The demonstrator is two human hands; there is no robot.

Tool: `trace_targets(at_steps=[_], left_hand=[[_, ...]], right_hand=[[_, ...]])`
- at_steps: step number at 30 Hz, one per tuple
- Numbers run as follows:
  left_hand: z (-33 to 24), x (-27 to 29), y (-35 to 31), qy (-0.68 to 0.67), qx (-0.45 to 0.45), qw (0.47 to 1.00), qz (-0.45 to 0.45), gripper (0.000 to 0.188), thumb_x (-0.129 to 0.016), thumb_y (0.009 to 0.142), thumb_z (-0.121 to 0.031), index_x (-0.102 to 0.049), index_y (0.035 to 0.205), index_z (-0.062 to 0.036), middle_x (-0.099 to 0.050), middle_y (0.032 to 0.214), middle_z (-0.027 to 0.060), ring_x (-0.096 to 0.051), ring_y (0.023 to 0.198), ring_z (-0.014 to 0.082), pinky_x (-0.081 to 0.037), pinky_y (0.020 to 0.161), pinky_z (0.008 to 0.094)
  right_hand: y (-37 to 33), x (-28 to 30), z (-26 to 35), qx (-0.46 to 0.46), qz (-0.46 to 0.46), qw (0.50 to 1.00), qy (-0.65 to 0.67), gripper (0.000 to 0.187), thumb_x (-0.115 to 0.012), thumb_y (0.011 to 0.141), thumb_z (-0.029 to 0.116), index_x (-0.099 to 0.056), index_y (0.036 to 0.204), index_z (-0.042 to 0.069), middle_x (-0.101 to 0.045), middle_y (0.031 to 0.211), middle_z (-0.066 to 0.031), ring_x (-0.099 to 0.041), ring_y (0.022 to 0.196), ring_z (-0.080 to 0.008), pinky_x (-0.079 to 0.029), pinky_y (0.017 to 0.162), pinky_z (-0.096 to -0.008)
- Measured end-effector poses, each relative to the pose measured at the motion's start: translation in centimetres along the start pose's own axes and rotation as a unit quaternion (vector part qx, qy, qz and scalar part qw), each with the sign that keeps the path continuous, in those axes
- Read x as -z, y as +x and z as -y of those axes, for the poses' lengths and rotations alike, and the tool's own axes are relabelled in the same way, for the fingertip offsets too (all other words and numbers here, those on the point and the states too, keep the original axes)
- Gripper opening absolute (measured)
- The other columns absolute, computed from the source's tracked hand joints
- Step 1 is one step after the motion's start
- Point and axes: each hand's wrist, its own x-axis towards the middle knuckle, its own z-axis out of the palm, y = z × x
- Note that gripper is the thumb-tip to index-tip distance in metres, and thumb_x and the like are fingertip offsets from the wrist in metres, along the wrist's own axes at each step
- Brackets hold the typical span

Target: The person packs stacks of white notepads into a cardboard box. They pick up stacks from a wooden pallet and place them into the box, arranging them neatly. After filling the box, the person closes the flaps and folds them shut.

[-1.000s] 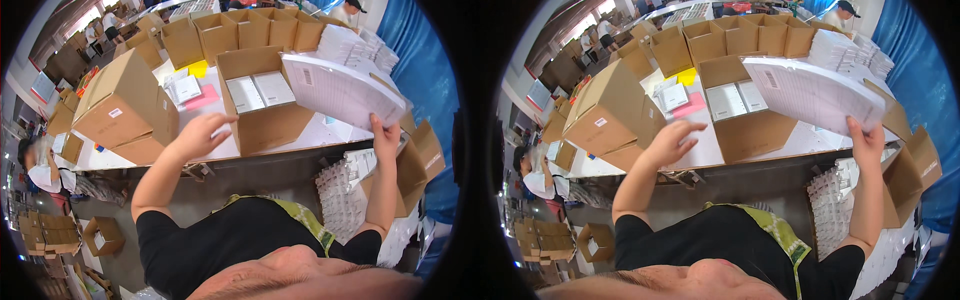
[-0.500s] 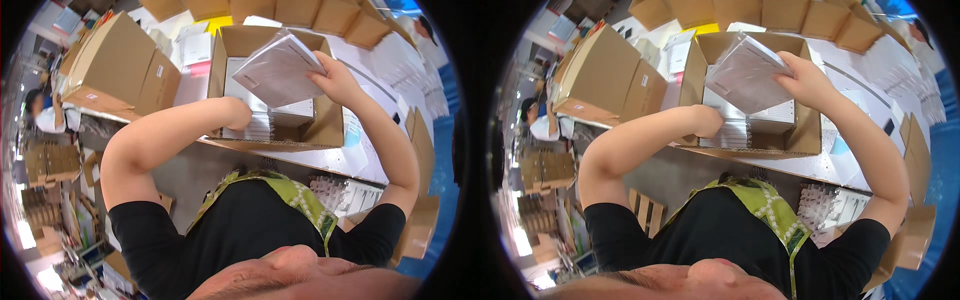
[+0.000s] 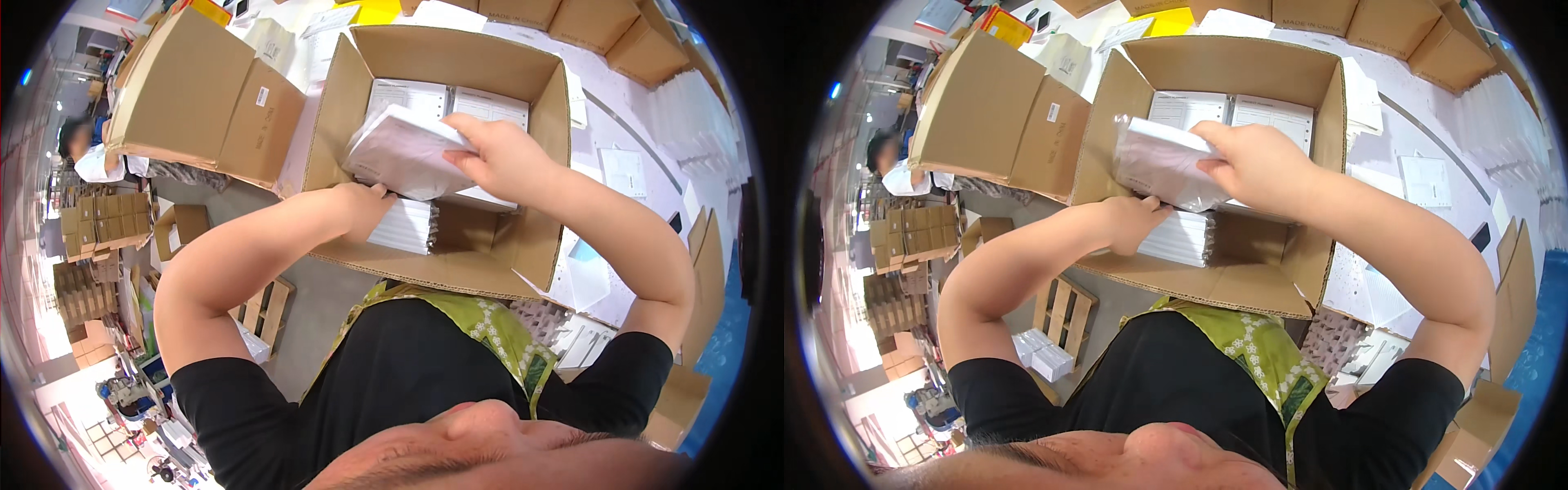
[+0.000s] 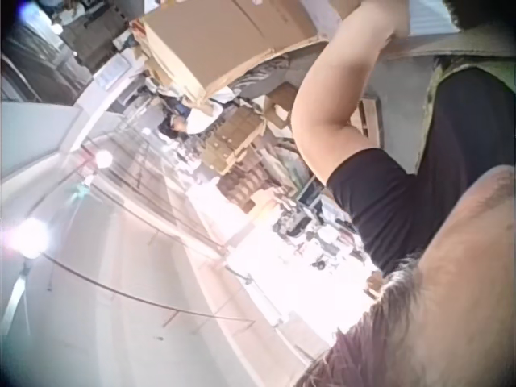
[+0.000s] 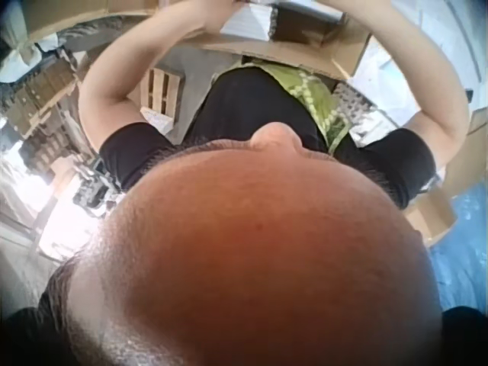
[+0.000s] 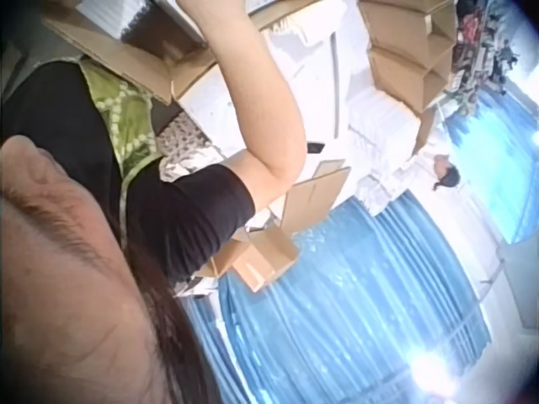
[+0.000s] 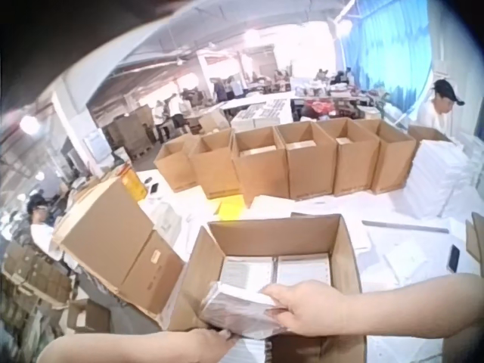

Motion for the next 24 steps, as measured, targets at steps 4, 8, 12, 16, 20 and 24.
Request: trace_targets(at_steps=[4,8,12,16,20,24], left_hand=[[0.0,0.1,0.0,0.025,-0.004,1.0,0.013,0.087,-0.055,0.077,0.0,-0.018,0.155,-0.0005,-0.034,0.152,0.0213,-0.057,0.12,0.0378,-0.051,0.096,0.0429],[0.2,0.0,-0.8,0.011,-0.015,0.999,0.032,0.089,-0.055,0.075,0.002,-0.016,0.155,0.0009,-0.033,0.151,0.0255,-0.055,0.122,0.0364,-0.049,0.097,0.0429],[-0.1,0.2,-1.2,0.038,-0.033,0.999,0.013,0.087,-0.056,0.075,0.001,-0.02,0.154,0.0015,-0.032,0.151,0.0264,-0.055,0.123,0.036,-0.048,0.099,0.042],[0.3,0.0,-0.5,0.03,-0.035,0.998,0.037,0.084,-0.056,0.076,-0.002,-0.022,0.152,0.004,-0.033,0.151,0.0266,-0.054,0.125,0.0352,-0.048,0.1,0.0405],[0.6,-1.1,0.0,0.022,-0.038,0.998,0.044,0.078,-0.057,0.077,-0.003,-0.027,0.149,0.004,-0.038,0.148,0.026,-0.055,0.124,0.0352,-0.049,0.099,0.0415],[-0.1,0.3,-1.3,0.023,-0.033,0.999,0.031,0.07,-0.058,0.078,-0.003,-0.036,0.144,0.0023,-0.042,0.144,0.0255,-0.055,0.124,0.036,-0.049,0.098,0.0436]], right_hand=[[0.5,-0.5,0.4,0.004,0.085,0.994,-0.062,0.029,-0.061,0.09,0.019,-0.058,0.118,0.012,-0.07,0.085,-0.0175,-0.068,0.08,-0.0384,-0.053,0.071,-0.0483],[3.2,-1.2,1.4,0.038,0.153,0.983,-0.095,0.028,-0.062,0.089,0.018,-0.059,0.115,0.01,-0.07,0.085,-0.0177,-0.068,0.079,-0.0387,-0.053,0.07,-0.0488],[6.3,-3.3,2.8,0.09,0.165,0.975,-0.122,0.023,-0.06,0.088,0.015,-0.058,0.11,0.007,-0.068,0.08,-0.0187,-0.067,0.077,-0.0395,-0.053,0.066,-0.0495],[7.9,-4.5,5.4,0.085,0.246,0.95,-0.171,0.022,-0.058,0.087,0.014,-0.059,0.107,0.005,-0.069,0.087,-0.0166,-0.068,0.084,-0.0371,-0.054,0.072,-0.0485],[7.9,-9.9,3.3,0.046,0.292,0.939,-0.174,0.028,-0.057,0.09,0.016,-0.06,0.116,0.007,-0.07,0.103,-0.013,-0.069,0.098,-0.0323,-0.055,0.079,-0.0435],[8.2,-12.9,0.5,-0.009,0.345,0.921,-0.179,0.031,-0.052,0.095,0.019,-0.054,0.124,0.007,-0.07,0.102,-0.0134,-0.069,0.093,-0.0322,-0.055,0.077,-0.0438]])
